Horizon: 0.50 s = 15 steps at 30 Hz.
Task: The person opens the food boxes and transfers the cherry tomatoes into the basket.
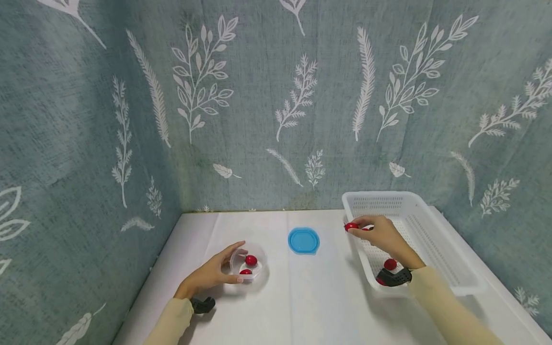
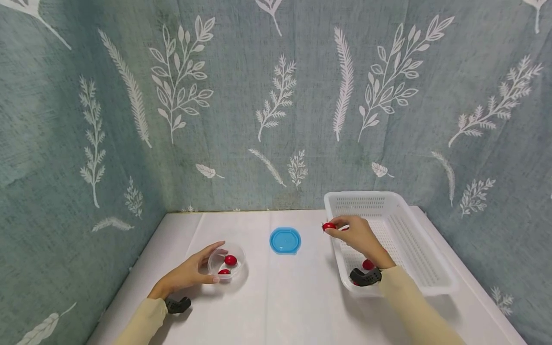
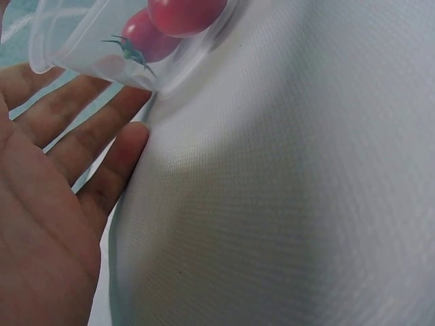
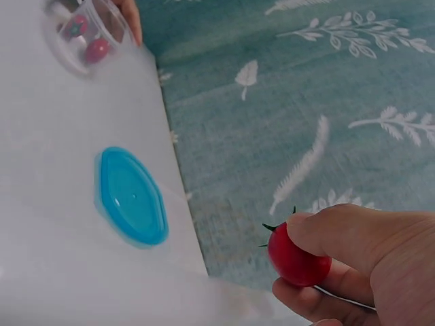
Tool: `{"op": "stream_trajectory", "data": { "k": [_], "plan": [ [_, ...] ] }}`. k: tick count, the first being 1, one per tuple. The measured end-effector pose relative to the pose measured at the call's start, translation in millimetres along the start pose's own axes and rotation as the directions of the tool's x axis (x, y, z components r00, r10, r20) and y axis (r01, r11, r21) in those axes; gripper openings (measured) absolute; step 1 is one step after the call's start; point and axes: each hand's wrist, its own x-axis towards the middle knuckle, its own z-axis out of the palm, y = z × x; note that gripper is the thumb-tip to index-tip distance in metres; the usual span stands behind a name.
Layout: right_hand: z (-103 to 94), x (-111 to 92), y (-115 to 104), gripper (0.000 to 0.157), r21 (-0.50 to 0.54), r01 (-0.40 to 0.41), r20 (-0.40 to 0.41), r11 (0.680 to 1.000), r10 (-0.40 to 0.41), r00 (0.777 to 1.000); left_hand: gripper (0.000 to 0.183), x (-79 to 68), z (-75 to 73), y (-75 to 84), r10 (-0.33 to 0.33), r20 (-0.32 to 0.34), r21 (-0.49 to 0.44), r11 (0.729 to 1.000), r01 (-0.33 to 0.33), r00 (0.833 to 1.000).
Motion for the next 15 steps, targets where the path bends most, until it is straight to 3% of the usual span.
{"op": "stream_trajectory", "data": {
  "k": [10, 15],
  "plan": [
    [-13.9, -9.7, 14.3, 0.042, -0.015, -0.056, -0.030, 0.998, 0.055, 0.998, 0.101, -0.5, -0.2, -1.5, 0.008, 0.018, -0.020, 1.000, -0.008, 1.000],
    [-20.4, -13.1, 23.9, 0.042, -0.058, -0.044, -0.057, 0.997, 0.041, 0.998, 0.101, 0.5, -0.6, -1.5, 0.014, 0.005, 0.005, 1.000, -0.014, 1.000]
  ]
}}
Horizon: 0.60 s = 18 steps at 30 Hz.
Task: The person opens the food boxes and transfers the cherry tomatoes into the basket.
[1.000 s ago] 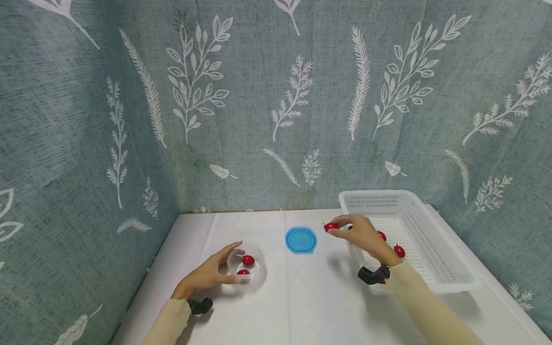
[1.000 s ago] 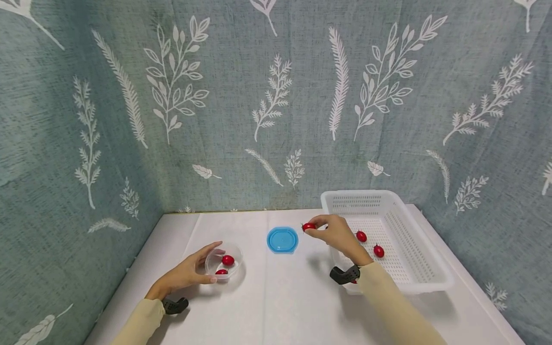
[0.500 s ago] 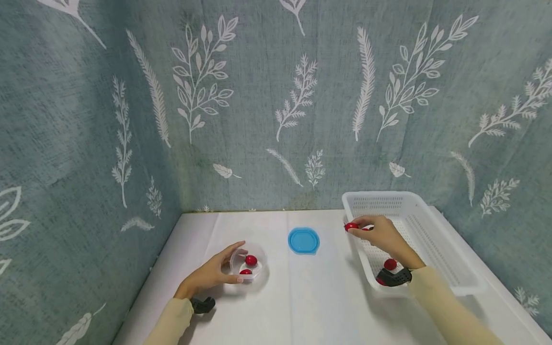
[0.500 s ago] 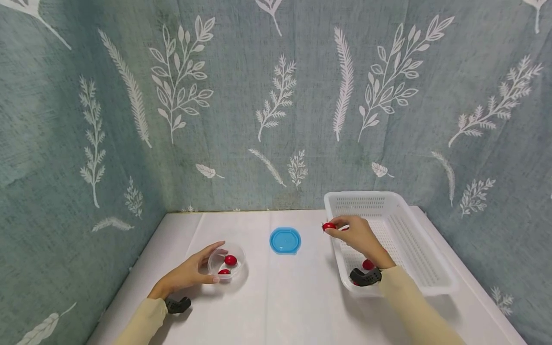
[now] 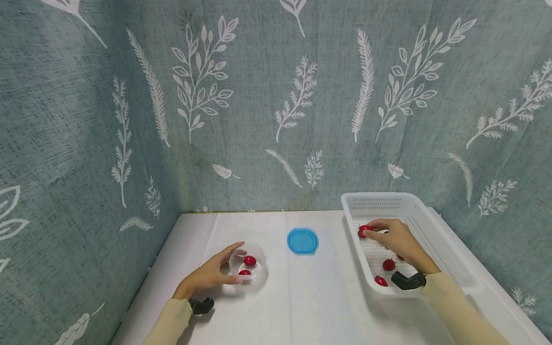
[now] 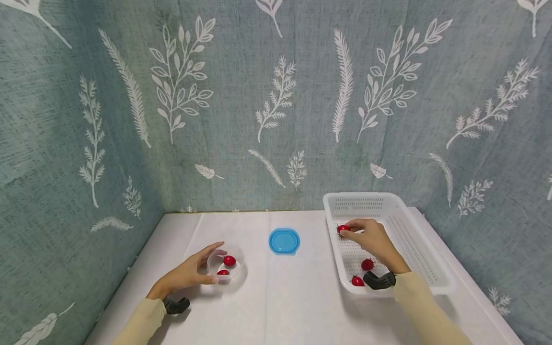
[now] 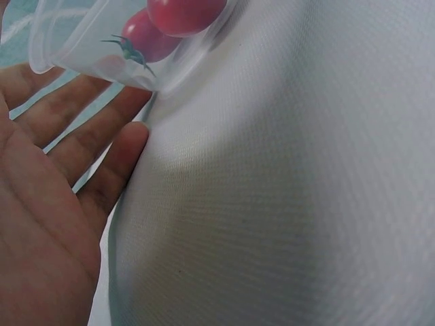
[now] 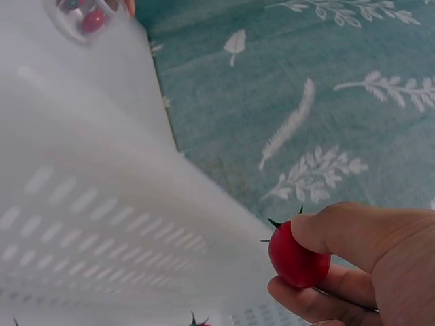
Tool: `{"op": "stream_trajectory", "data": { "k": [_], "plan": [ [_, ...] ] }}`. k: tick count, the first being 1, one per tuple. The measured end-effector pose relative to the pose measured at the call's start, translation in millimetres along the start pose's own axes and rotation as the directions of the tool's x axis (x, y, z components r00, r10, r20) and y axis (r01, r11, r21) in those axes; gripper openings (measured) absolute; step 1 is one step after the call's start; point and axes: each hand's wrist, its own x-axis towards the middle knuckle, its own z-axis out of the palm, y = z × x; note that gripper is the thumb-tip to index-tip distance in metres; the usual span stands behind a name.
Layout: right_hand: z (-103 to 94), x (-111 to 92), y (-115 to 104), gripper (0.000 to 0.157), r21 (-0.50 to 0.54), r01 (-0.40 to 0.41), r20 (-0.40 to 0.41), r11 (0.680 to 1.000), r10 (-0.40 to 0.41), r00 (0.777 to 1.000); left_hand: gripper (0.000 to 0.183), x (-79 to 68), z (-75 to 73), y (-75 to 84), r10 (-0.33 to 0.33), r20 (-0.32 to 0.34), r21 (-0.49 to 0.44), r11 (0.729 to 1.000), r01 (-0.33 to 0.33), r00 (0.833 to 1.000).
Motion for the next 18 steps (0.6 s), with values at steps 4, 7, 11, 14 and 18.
{"op": "stream_trajectory", "data": {
  "k": [4, 7, 11, 14, 18],
  "plan": [
    [-2.9, -3.0, 7.9, 0.049, 0.007, -0.034, 0.009, 0.999, 0.034, 0.999, 0.103, 0.6, -0.8, -1.8, -0.008, -0.013, 0.029, 1.000, 0.008, 1.000],
    [-4.5, -4.5, 13.4, 0.052, 0.043, -0.080, 0.019, 0.996, 0.079, 0.997, 0.103, 1.5, -1.8, -3.5, 0.002, -0.005, 0.019, 1.000, -0.002, 1.000],
    [-6.0, -6.0, 20.9, 0.053, 0.063, -0.098, 0.021, 0.993, 0.096, 0.995, 0.101, 2.5, -2.2, -5.3, 0.017, 0.012, -0.003, 1.000, -0.017, 1.000],
    [-6.9, -6.7, 25.9, 0.053, 0.061, -0.100, 0.021, 0.993, 0.098, 0.995, 0.101, 2.8, -1.6, -5.1, 0.018, 0.012, -0.003, 1.000, -0.018, 1.000],
    [-9.2, -7.9, 30.7, 0.054, 0.050, -0.117, 0.032, 0.992, 0.116, 0.993, 0.102, 2.7, -1.0, -2.9, 0.006, 0.008, -0.004, 1.000, -0.006, 1.000]
  ]
}}
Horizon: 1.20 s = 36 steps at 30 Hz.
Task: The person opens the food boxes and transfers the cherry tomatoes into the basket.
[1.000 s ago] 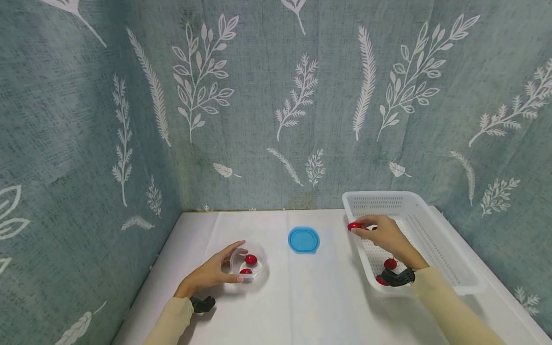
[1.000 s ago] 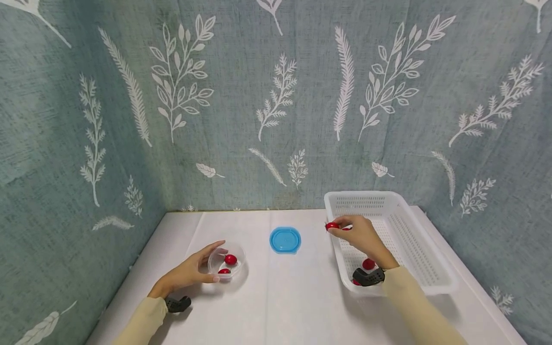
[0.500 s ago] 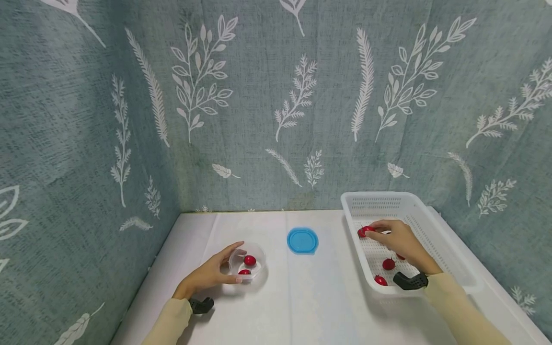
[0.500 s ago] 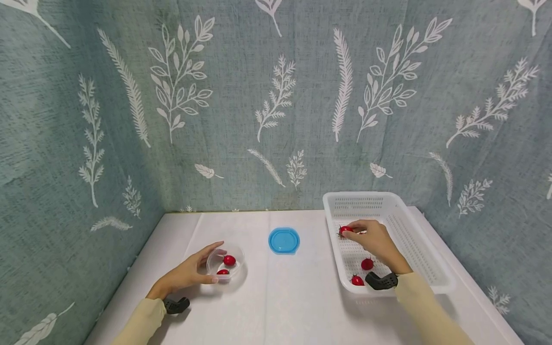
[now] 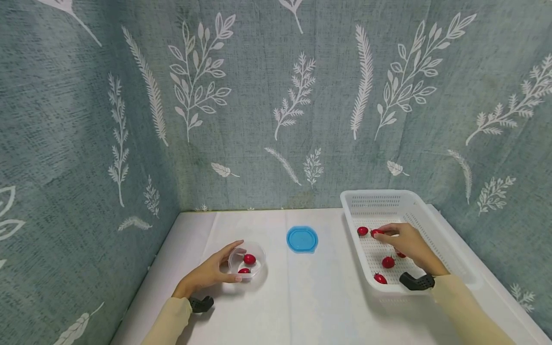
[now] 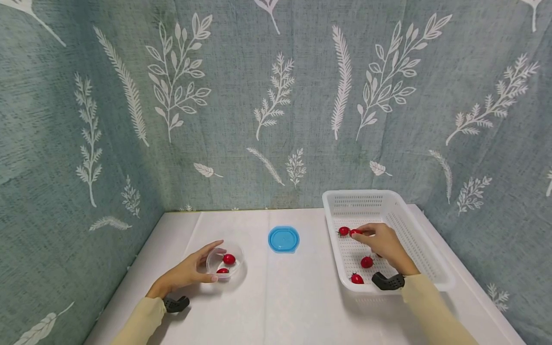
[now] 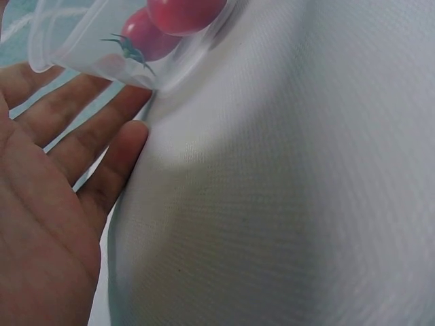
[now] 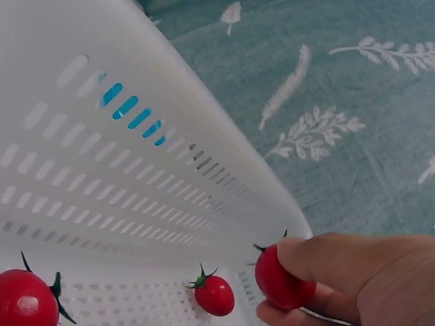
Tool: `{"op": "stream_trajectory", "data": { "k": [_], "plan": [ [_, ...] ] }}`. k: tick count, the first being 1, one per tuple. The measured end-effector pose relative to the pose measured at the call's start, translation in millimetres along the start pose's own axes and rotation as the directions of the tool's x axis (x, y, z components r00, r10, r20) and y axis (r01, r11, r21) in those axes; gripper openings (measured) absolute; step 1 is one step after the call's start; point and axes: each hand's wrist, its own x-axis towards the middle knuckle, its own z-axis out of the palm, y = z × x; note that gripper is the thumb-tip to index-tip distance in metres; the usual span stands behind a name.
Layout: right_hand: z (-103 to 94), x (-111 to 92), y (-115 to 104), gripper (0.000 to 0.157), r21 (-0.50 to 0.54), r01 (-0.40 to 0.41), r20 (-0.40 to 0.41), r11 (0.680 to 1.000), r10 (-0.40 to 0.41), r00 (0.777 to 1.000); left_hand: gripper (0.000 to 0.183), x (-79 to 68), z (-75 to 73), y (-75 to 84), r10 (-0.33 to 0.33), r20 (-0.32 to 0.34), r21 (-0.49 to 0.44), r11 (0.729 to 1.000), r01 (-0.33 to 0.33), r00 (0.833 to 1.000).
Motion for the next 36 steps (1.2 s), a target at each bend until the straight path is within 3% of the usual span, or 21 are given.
{"op": "stream_trajectory", "data": {
  "k": [6, 13, 20, 26, 36],
  "plan": [
    [-3.9, -0.7, 0.8, 0.054, -0.059, -0.004, 0.000, 0.998, 0.004, 1.000, 0.103, 0.6, -0.8, 3.7, -0.015, -0.005, -0.002, 1.000, 0.015, 1.000],
    [-6.8, -1.9, -0.9, 0.042, -0.051, 0.002, -0.021, 0.999, -0.003, 1.000, 0.102, 0.2, -2.2, 6.4, 0.002, -0.012, 0.015, 1.000, -0.002, 1.000],
    [-5.5, 1.1, -11.4, 0.043, -0.038, 0.009, -0.009, 0.999, -0.010, 1.000, 0.103, 0.8, -2.1, 7.0, 0.024, -0.007, 0.023, 0.999, -0.024, 1.000],
    [4.0, 3.4, -24.4, 0.040, 0.026, 0.080, 0.038, 0.996, -0.081, 0.996, 0.104, 0.3, -1.8, 8.2, 0.014, -0.003, 0.035, 0.999, -0.014, 1.000],
    [30.6, 17.0, -50.8, 0.034, 0.026, 0.157, 0.052, 0.987, -0.158, 0.986, 0.104, -2.0, 0.3, 5.7, -0.013, -0.003, 0.012, 1.000, 0.013, 1.000]
  ]
}}
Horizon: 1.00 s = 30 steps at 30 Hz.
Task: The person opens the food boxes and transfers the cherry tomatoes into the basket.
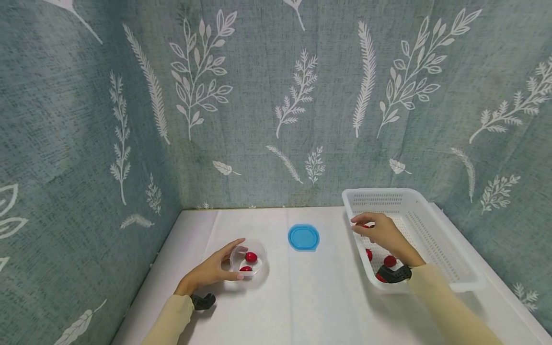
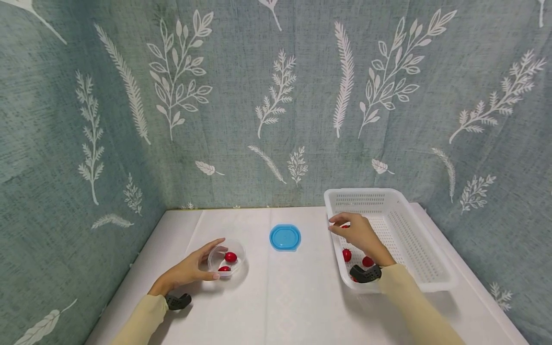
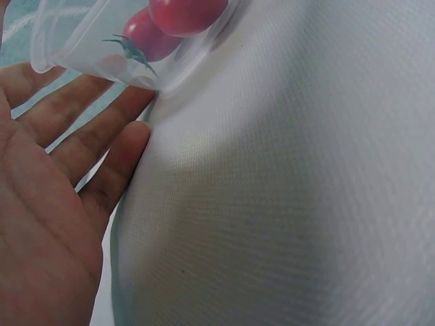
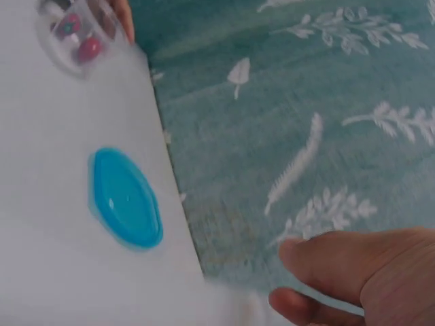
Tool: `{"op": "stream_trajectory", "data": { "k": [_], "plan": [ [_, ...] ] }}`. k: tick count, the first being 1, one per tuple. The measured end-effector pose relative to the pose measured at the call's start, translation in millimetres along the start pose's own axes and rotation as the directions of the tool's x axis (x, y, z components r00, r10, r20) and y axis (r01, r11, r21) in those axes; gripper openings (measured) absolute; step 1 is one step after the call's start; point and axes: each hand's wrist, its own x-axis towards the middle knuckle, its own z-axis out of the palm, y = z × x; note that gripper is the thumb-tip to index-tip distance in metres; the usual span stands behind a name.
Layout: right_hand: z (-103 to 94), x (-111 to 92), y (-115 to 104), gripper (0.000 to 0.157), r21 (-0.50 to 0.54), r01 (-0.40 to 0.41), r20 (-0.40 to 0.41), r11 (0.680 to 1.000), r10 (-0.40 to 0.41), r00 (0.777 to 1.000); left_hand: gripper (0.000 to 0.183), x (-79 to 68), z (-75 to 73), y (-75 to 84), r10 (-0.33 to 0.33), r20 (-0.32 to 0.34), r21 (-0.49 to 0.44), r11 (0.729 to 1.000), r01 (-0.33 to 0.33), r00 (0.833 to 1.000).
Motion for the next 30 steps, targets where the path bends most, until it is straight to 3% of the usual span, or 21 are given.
{"op": "stream_trajectory", "data": {
  "k": [14, 30],
  "plan": [
    [48.2, 18.5, -41.9, 0.023, 0.048, 0.069, 0.083, 0.996, -0.073, 0.994, 0.103, -0.5, 0.3, -0.6, 0.006, 0.006, -0.014, 1.000, -0.006, 1.000],
    [97.8, 25.6, -68.8, 0.018, 0.124, 0.139, 0.182, 0.982, -0.161, 0.970, 0.103, 1.2, 0.6, -2.6, 0.004, 0.002, -0.023, 1.000, -0.004, 1.000]
  ]
}}
